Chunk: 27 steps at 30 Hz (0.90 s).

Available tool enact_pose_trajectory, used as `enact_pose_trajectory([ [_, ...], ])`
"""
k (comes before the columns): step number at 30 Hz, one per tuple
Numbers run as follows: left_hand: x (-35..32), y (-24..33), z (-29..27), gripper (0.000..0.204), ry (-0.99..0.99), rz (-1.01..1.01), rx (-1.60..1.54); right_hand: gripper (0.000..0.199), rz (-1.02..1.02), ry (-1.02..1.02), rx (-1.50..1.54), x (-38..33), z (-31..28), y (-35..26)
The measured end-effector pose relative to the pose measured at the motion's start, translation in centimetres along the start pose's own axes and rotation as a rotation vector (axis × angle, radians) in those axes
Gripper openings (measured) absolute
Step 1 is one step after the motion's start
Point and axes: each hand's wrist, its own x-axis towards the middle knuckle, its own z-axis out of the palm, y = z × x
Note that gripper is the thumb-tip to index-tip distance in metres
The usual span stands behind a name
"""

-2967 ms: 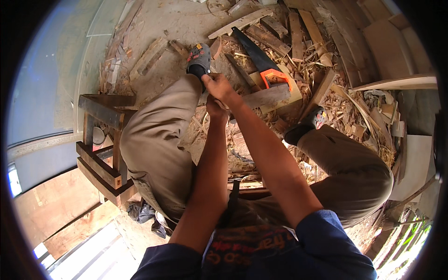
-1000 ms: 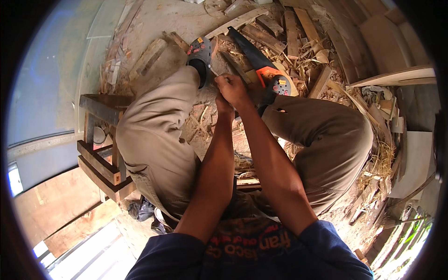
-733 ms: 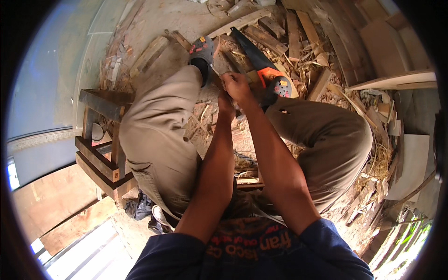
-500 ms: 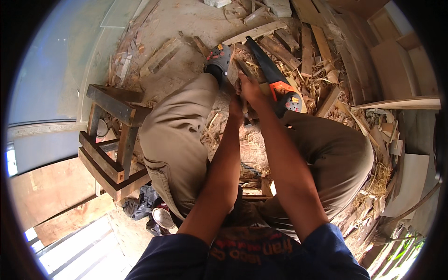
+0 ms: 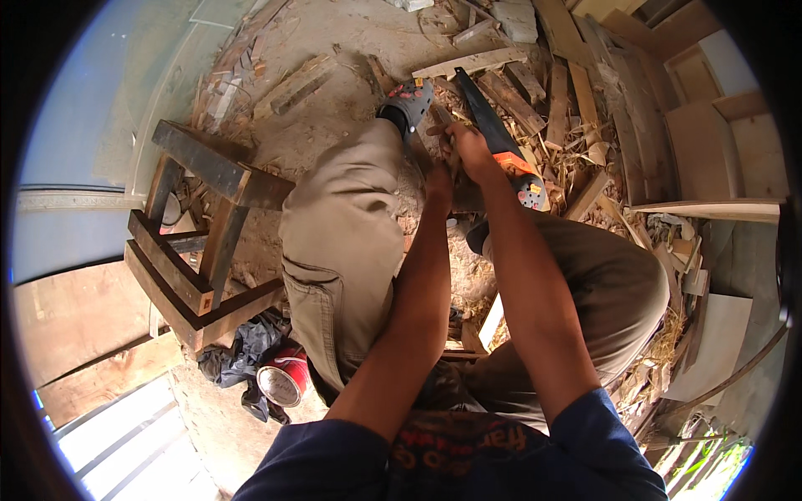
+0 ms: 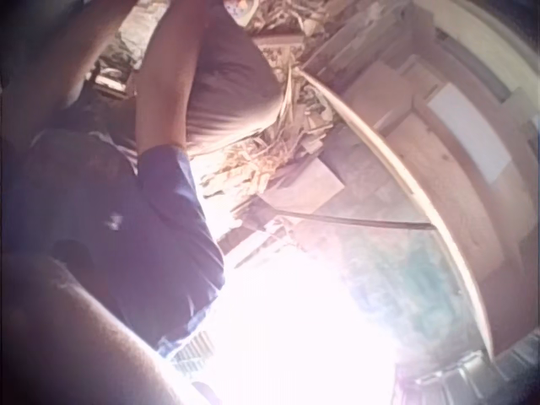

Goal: The person sits on the floor and uses a hammer to split a small piece of wood, then uses a hand saw to cut a larger plank. The person handles the wood pieces and tools directly, working among scattered debris.

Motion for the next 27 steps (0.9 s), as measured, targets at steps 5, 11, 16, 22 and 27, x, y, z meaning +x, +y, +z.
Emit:
enact_pose_trajectory([
  [5,-0.2,-0.7,-0.6,0.067,-0.063,-0.073,-0.155,0.042,-0.037,0.068,-0.032,-0.5,0.5,0.3],
  [11,1.5,-2.4,-0.5,0.083,-0.132,-0.188,-0.333,0.040,-0.033,0.203,-0.126,-1.1,1.6,0.8],
  [16,1.6,-3.3,-0.4,0.094,-0.070,-0.134,-0.339,0.034,-0.091,0.214,-0.117,-1.6,1.6,1.1],
  [22,-0.5,-2.8,-0.9,0.090,-0.103,-0.188,-0.380,0.029,-0.249,0.121,-0.046,-2.0,1.5,2.5],
  [27,-1.0,-2.5,-1.2,0.061,-0.170,-0.274,-0.489,0.027,-0.262,0.219,-0.130,-1.0,1.5,4.2],
])
